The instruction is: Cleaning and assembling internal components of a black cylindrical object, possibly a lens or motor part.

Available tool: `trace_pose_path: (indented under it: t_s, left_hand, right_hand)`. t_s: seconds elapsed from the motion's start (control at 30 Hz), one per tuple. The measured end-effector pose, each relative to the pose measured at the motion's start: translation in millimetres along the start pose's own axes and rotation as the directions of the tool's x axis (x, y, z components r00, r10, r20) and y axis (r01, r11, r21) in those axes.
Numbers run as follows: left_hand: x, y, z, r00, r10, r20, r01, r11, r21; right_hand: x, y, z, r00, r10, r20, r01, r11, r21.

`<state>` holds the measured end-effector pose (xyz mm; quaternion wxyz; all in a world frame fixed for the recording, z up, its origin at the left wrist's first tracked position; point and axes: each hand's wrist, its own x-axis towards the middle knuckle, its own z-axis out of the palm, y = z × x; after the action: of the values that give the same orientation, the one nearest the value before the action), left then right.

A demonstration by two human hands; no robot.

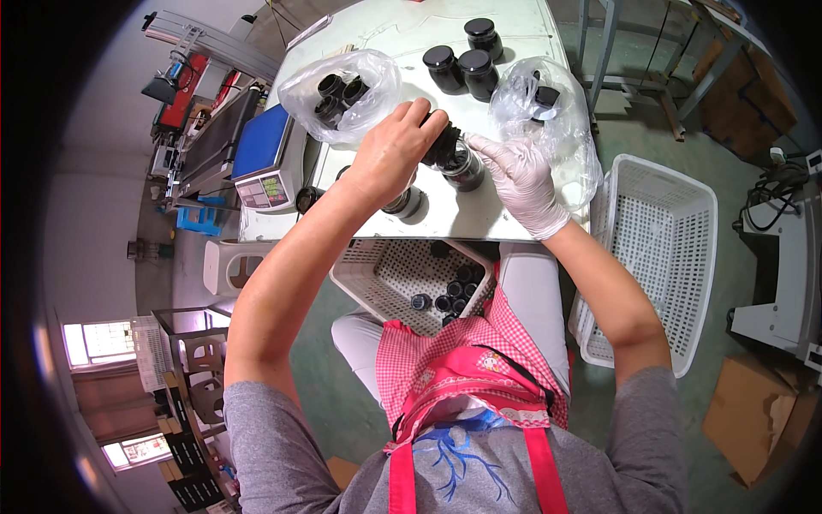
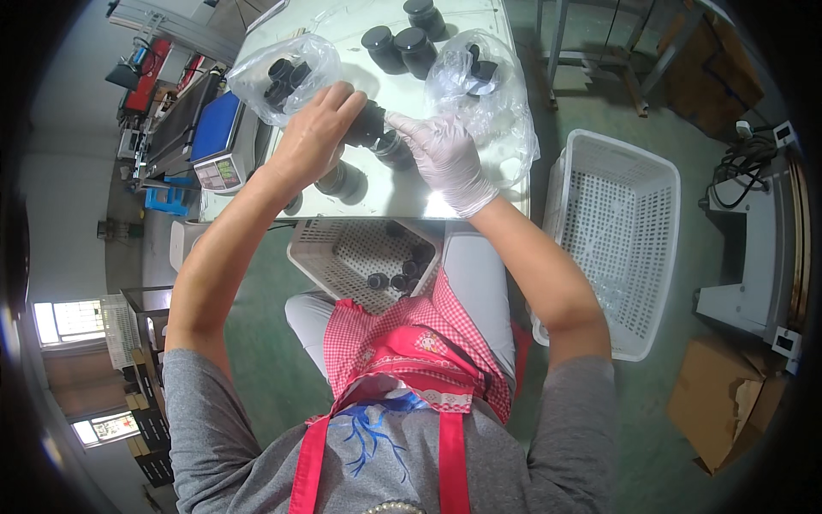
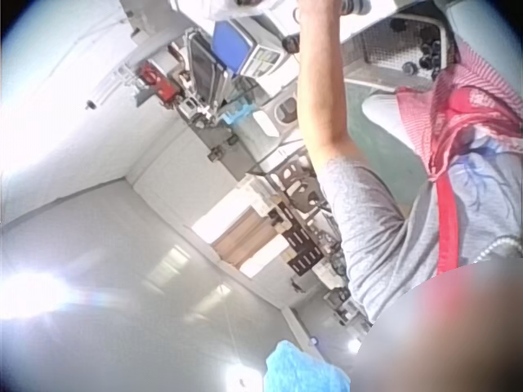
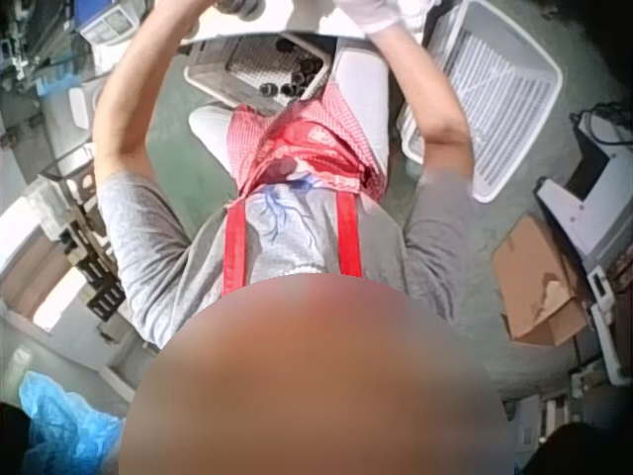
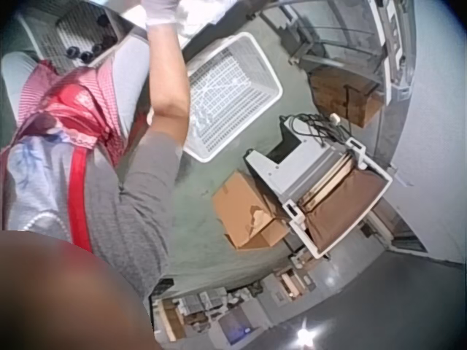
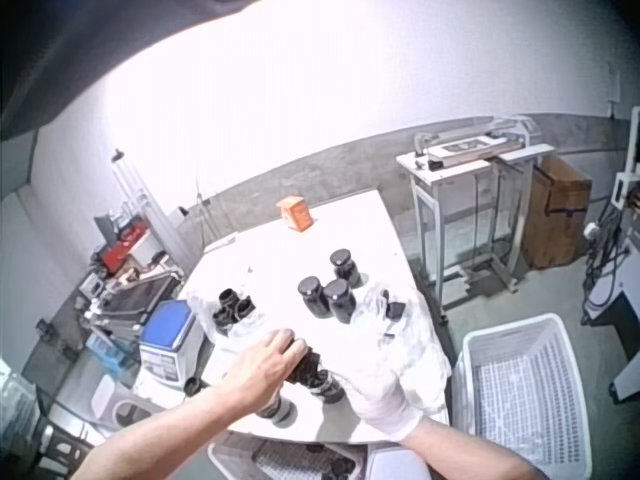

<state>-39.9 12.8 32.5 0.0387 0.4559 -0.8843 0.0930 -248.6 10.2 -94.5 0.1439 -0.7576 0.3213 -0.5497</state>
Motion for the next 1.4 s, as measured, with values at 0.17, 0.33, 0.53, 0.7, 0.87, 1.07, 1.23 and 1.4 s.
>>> trace_pose_path:
  t_s: [0.17,0.33,0.53,0.7,0.87,1.07,1.23,1.4]
  left_hand:
    - [-0.4,-0.3,0.6,1.000,-0.009,0.023,0.009,1.000,-0.016]
    - [-1.9,-1.7,2.4,0.999,-0.025,0.028,0.026,0.999,-0.023]
    - [-1.4,-2.7,3.3,0.998,-0.044,0.034,0.045,0.999,-0.027]
    - [-2.0,-1.6,2.8,0.997,-0.057,0.046,0.058,0.998,-0.029]
    - [-2.3,-0.1,-1.2,0.998,-0.041,0.057,0.043,0.999,-0.023]
    - [-1.7,-3.1,2.7,0.998,-0.029,0.047,0.030,0.999,-0.021]
    - [-2.8,-5.9,2.3,0.998,-0.048,0.034,0.049,0.999,-0.021]
    - [-1.0,-5.7,0.0,0.998,-0.048,0.029,0.049,0.999,-0.006]
  right_hand:
    - [-2.0,-5.1,2.6,1.000,0.022,0.020,-0.019,0.989,-0.145]
    - [-1.7,-15.6,-3.8,0.985,0.157,0.069,-0.159,0.987,0.036]
    - [1.2,-5.6,-1.2,0.996,-0.085,-0.026,0.084,0.996,-0.018]
    - [2.8,8.8,2.9,0.958,-0.285,0.021,0.280,0.922,-0.266]
    - [0.6,2.2,1.8,0.985,-0.153,0.081,0.170,0.941,-0.293]
    - [-5.6,-14.3,-7.5,0.999,-0.008,0.049,0.013,0.993,-0.118]
    - [-6.1,-10.4,-11.1,0.997,-0.072,0.029,0.073,0.997,-0.036]
    - [-1.9,1.9,-14.2,0.981,-0.190,-0.040,0.182,0.971,-0.155]
